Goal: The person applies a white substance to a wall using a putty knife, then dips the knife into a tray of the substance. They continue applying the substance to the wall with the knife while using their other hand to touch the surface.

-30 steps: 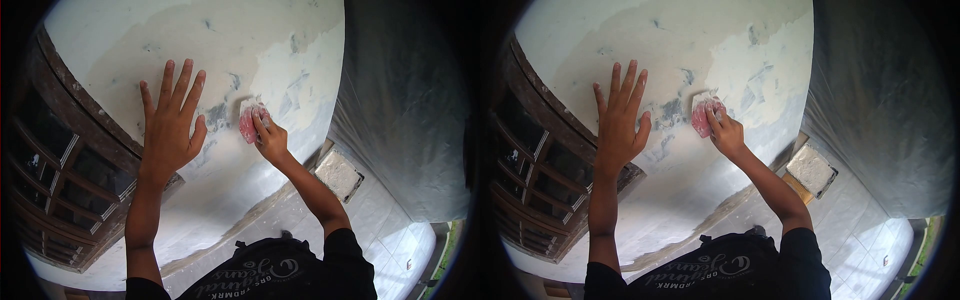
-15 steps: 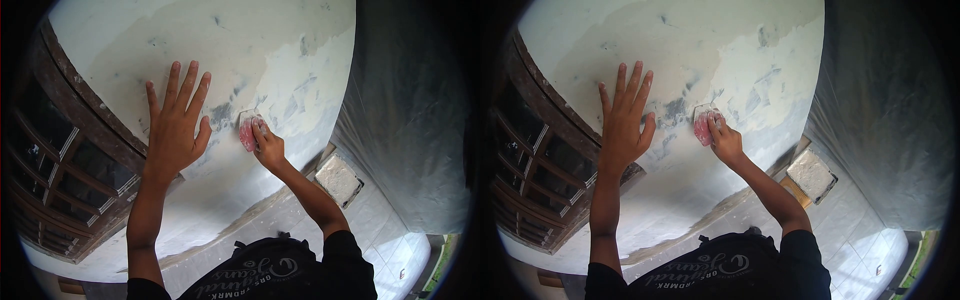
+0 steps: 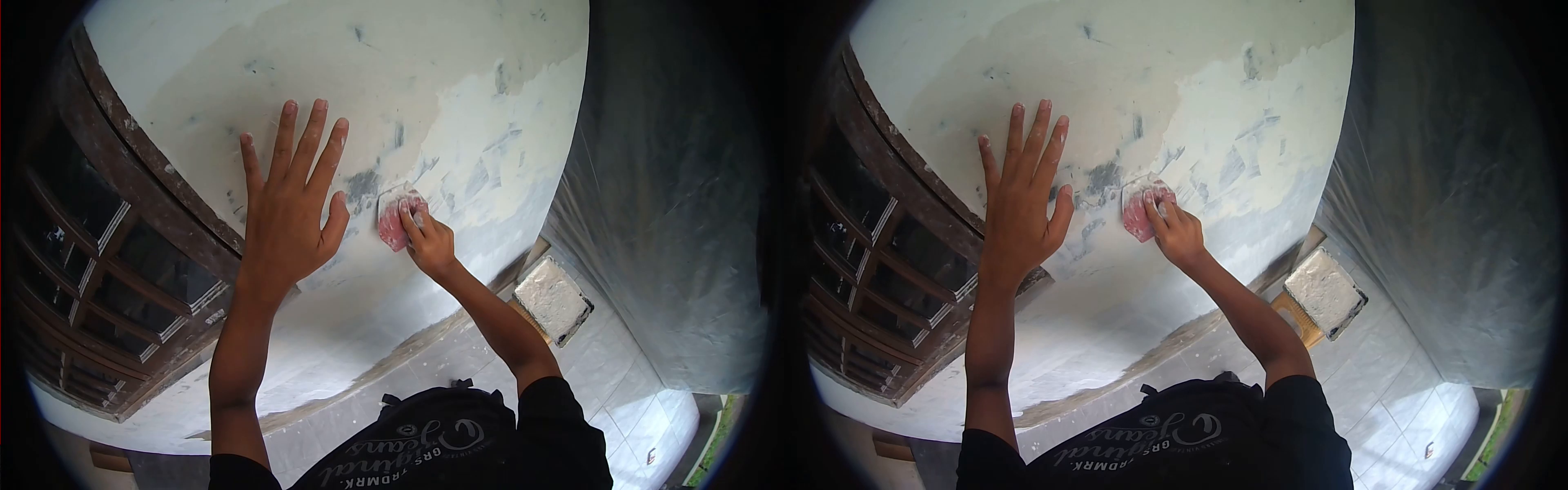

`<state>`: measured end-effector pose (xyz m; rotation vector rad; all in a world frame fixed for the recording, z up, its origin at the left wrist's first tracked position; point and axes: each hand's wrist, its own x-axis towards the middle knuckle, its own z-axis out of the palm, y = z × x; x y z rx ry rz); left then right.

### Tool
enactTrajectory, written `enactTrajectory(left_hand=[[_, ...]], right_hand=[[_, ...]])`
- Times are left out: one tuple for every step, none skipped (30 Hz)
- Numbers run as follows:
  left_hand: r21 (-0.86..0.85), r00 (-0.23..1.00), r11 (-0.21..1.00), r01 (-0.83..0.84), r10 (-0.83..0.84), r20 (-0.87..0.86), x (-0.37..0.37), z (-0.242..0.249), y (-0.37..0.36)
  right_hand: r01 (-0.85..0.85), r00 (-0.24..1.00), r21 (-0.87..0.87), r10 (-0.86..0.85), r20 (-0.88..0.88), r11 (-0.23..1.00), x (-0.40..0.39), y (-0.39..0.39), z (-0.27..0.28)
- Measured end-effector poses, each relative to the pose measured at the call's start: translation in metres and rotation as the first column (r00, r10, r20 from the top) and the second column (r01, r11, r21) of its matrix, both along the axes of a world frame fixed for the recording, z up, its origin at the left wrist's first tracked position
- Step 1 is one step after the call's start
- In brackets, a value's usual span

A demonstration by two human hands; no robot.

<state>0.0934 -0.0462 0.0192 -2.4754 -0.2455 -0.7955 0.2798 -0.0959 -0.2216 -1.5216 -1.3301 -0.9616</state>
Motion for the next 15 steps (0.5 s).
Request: enactTrajectory(left_hand=[[0.0, 1.0, 1.0, -0.005, 0.005, -0.003, -0.001, 0.0, 0.0], [-0.001, 1.0, 1.0, -0.005, 0.005, -0.003, -0.001, -0.001, 0.0], [-0.003, 1.0, 1.0, -0.002, 0.002, -0.003, -0.001, 0.0, 0.0], [-0.002, 1.0, 1.0, -0.002, 0.002, -0.003, -0.001, 0.0, 0.001], [0.001, 1.0, 1.0, -0.001, 0.001, 0.0, 0.0, -0.001, 0.003], [0.002, 1.0, 1.0, -0.001, 0.001, 0.0, 0.0, -0.001, 0.004], [0.0, 1.0, 1.0, 0.0, 0.0, -0.003, 0.001, -0.002, 0.003], [-0.001, 1.0, 1.0, 0.005, -0.005, -0.005, 0.002, -0.002, 0.003], [-0.001, 1.0, 1.0, 0.01, -0.01, -0.005, 0.003, -0.001, 0.002], [0.001, 1.0, 1.0, 0.012, -0.012, -0.006, 0.003, -0.001, 0.001], [-0.005, 1.0, 1.0, 0.015, -0.015, -0.006, 0.003, 0.0, -0.001], [-0.011, 1.0, 1.0, 0.017, -0.018, -0.006, 0.003, 0.0, -0.002], [-0.011, 1.0, 1.0, 0.017, -0.017, -0.007, 0.004, 0.001, -0.002], [-0.017, 1.0, 1.0, 0.022, -0.022, -0.009, 0.004, 0.001, -0.003], [-0.023, 1.0, 0.999, 0.027, -0.027, -0.012, 0.004, 0.001, -0.003]], right_hand=[[-0.044, 0.999, 0.018, 0.044, 0.0, 0.999, -0.002, -0.008, -0.006], [-0.086, 0.996, 0.036, 0.086, 0.001, 0.996, -0.002, -0.013, -0.01], [-0.087, 0.996, 0.037, 0.087, 0.0, 0.995, 0.001, -0.014, -0.011], [-0.08, 0.997, 0.064, 0.08, -0.002, 0.995, 0.003, -0.017, -0.005], [-0.072, 0.997, 0.09, 0.073, -0.004, 0.993, 0.004, -0.02, 0.005], [-0.066, 0.998, 0.118, 0.067, -0.006, 0.991, 0.008, -0.021, 0.018], [-0.064, 0.998, 0.147, 0.067, -0.013, 0.987, 0.011, -0.019, 0.031], [-0.038, 0.999, 0.164, 0.04, -0.009, 0.986, 0.015, -0.017, 0.045], [-0.013, 1.0, 0.182, 0.014, -0.005, 0.983, 0.019, -0.013, 0.058], [-0.011, 1.0, 0.183, 0.012, -0.005, 0.983, 0.025, -0.007, 0.072], [0.02, 1.0, 0.205, -0.02, -0.004, 0.979, 0.031, -0.001, 0.084], [0.05, 0.999, 0.226, -0.051, -0.003, 0.973, 0.033, 0.004, 0.091], [0.05, 0.999, 0.227, -0.051, -0.003, 0.973, 0.033, 0.007, 0.09], [0.046, 0.999, 0.186, -0.044, -0.015, 0.981, 0.032, 0.011, 0.088], [0.041, 0.999, 0.145, -0.037, -0.028, 0.989, 0.032, 0.015, 0.083]])
